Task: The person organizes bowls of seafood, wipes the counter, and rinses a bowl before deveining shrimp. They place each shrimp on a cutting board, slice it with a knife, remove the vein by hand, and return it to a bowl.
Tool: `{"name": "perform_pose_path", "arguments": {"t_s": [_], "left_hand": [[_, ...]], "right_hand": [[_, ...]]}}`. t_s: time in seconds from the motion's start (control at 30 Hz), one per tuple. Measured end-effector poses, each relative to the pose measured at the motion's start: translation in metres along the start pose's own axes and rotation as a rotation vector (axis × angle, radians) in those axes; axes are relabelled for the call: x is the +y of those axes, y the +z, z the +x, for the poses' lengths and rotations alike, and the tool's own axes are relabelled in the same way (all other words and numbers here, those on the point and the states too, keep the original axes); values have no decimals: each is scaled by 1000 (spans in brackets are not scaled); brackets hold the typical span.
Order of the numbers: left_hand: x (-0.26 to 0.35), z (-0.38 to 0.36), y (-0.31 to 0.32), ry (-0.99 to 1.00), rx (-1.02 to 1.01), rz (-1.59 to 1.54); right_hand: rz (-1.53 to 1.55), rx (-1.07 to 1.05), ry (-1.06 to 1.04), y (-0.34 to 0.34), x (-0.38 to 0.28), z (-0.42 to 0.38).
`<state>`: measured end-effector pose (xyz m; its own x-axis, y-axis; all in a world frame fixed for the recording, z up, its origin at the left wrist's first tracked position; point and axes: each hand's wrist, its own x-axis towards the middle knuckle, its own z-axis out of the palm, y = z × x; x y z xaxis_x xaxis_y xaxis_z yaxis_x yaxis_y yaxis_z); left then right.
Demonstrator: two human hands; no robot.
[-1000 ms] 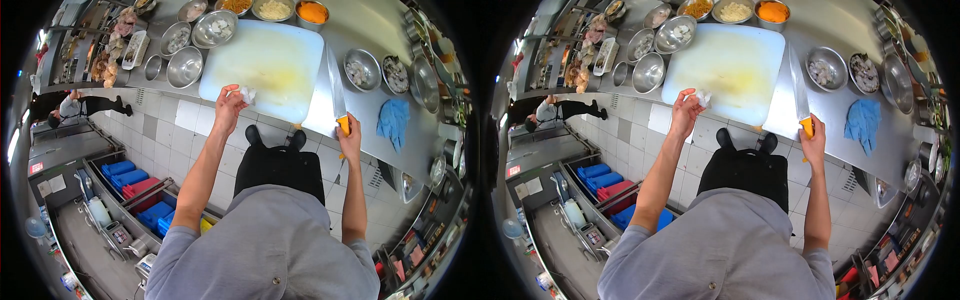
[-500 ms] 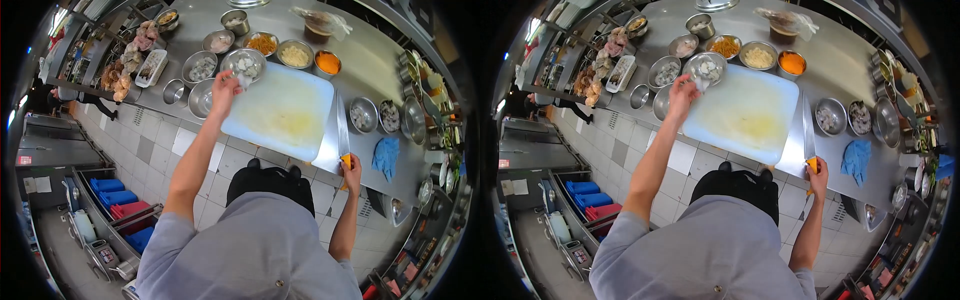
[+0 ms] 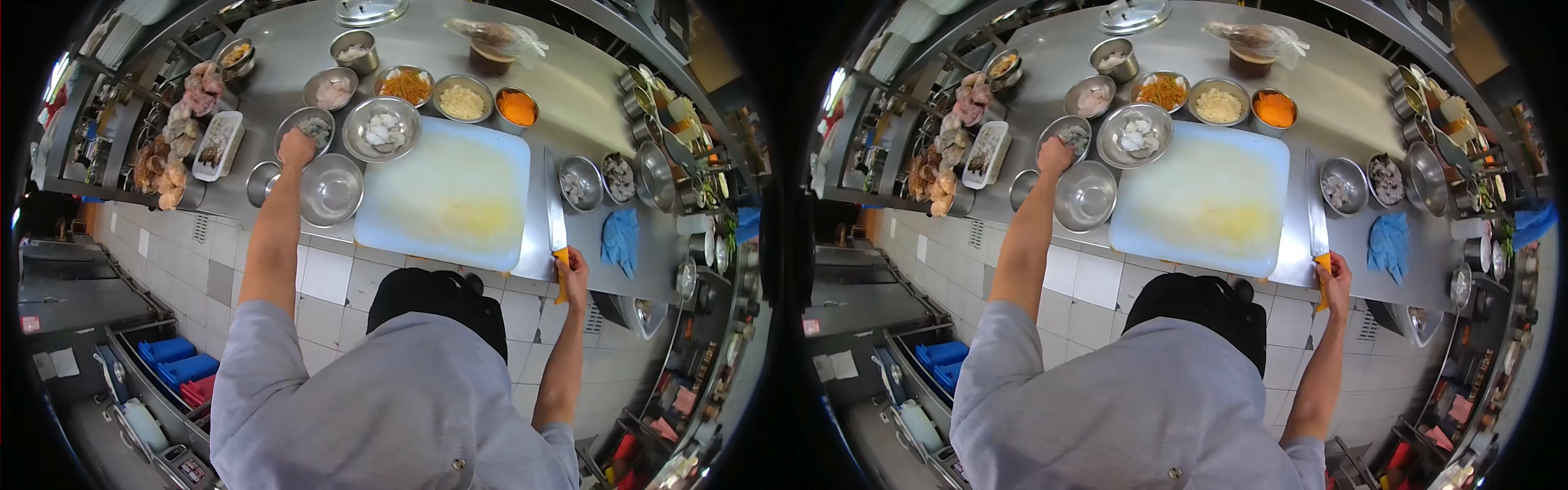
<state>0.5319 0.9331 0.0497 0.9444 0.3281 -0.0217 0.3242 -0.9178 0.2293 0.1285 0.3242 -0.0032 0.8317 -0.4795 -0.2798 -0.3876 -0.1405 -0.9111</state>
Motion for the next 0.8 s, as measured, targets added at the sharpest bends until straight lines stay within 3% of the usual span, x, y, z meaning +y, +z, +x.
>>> {"name": "perform_pose_path", "arguments": {"t_s": [0.13, 0.33, 0.53, 0.63, 0.73, 0.8], "left_hand": [[-11, 19, 10, -45, 19, -182], [-21, 28, -10, 93, -321, -955], [8, -31, -47, 149, -193, -1038], [41, -81, -49, 281, -278, -1108], [92, -169, -35, 539, -232, -962], [131, -241, -23, 715, -74, -761]], "right_hand": [[-38, 34, -20, 4, 2, -1], [-43, -4, -27, 0, 6, 2], [-68, -8, -27, -1, -1, 0], [-89, -71, -47, -9, 13, 10], [58, -102, 48, -5, -9, -7], [107, -114, 42, -1, -28, -28]]}}
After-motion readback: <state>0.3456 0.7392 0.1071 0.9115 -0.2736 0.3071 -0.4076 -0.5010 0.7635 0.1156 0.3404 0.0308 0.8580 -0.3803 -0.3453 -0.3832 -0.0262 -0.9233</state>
